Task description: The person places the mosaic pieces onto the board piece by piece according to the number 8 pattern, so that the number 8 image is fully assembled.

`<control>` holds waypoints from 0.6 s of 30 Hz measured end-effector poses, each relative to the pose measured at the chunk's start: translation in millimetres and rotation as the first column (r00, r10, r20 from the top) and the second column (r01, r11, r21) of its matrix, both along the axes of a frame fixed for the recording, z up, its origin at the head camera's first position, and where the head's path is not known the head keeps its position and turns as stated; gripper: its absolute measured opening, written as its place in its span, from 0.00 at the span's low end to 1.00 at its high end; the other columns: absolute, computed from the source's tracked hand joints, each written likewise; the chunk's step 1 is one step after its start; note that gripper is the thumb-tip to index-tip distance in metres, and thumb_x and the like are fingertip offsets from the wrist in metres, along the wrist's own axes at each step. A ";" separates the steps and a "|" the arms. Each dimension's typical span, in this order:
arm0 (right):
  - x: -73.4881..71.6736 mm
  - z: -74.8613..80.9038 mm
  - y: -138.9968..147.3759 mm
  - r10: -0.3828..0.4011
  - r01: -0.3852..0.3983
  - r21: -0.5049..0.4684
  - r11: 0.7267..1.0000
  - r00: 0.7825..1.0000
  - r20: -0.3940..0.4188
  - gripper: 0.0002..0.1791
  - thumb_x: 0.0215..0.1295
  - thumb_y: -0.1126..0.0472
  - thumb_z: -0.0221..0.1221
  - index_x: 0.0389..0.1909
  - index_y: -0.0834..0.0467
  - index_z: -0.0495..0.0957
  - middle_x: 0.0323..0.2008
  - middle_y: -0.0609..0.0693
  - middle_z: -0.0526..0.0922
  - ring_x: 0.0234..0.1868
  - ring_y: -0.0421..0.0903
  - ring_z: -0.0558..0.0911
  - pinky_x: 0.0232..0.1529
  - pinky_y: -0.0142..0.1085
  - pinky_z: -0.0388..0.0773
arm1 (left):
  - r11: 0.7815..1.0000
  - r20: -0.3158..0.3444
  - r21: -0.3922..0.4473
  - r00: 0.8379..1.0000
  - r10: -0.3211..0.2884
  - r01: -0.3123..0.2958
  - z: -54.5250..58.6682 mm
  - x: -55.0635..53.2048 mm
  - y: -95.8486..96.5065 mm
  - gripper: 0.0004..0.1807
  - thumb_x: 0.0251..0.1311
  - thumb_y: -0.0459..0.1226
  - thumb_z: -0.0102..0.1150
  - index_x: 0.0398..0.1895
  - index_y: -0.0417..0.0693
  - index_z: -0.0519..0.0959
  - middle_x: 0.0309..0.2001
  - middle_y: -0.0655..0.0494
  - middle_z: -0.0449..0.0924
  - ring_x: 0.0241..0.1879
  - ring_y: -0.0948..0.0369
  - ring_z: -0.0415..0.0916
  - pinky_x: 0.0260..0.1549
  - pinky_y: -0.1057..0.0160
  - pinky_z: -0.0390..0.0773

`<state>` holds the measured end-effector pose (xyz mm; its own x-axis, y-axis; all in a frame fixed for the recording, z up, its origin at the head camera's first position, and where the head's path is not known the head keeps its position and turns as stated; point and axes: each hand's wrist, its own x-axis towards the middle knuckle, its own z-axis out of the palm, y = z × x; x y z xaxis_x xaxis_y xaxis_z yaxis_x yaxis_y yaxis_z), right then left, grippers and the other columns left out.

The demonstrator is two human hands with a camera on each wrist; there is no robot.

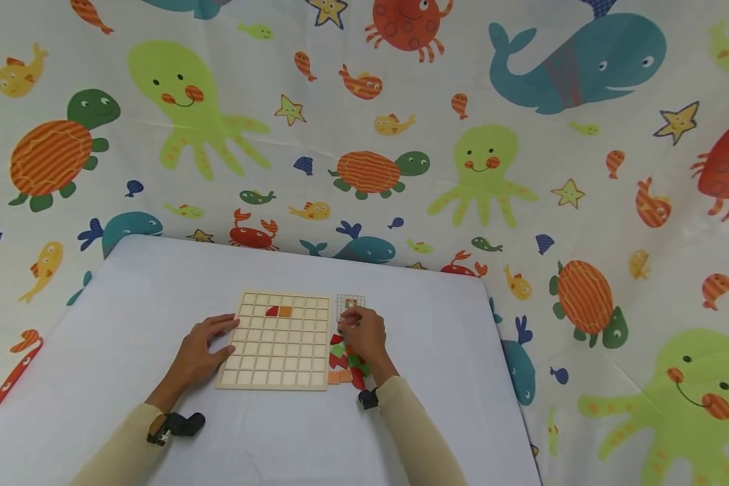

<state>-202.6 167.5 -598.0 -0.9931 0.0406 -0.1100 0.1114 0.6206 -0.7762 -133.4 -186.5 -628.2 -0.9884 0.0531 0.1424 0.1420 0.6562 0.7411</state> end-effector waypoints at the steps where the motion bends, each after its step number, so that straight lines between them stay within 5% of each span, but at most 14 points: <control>1: 0.5 -1.0 1.4 -0.004 0.004 0.014 1.000 1.000 0.009 0.09 0.65 0.59 0.74 0.45 0.49 0.89 0.39 0.46 0.87 0.41 0.46 0.82 0.42 0.36 0.86 | 1.000 -0.006 0.001 1.000 0.002 -0.002 -0.6 -0.2 0.0 0.31 0.61 0.29 0.70 0.70 0.39 0.78 0.73 0.39 0.73 0.61 0.42 0.75 0.61 0.37 0.71; 9: 1.7 -2.6 3.1 0.024 -0.031 0.164 0.986 0.999 0.044 0.08 0.64 0.55 0.75 0.42 0.50 0.88 0.35 0.45 0.85 0.36 0.45 0.78 0.35 0.37 0.76 | 1.000 0.018 0.002 1.000 -0.003 0.003 -1.4 -1.4 -1.4 0.31 0.62 0.29 0.69 0.70 0.38 0.77 0.74 0.39 0.72 0.62 0.41 0.74 0.62 0.37 0.70; 18: 3.4 4.8 -0.7 0.007 -0.014 0.146 0.989 0.999 0.049 0.07 0.63 0.58 0.75 0.38 0.50 0.86 0.35 0.46 0.85 0.36 0.46 0.79 0.34 0.37 0.78 | 1.000 0.050 0.013 0.999 -0.007 0.007 2.4 -0.3 -1.9 0.31 0.63 0.29 0.69 0.71 0.39 0.77 0.75 0.39 0.71 0.64 0.41 0.73 0.64 0.36 0.69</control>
<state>-199.2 166.8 -593.2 -0.9873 0.0490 -0.1510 0.1387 0.7285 -0.6709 -133.7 -188.4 -625.8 -0.9939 0.0585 0.0939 0.1094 0.6458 0.7557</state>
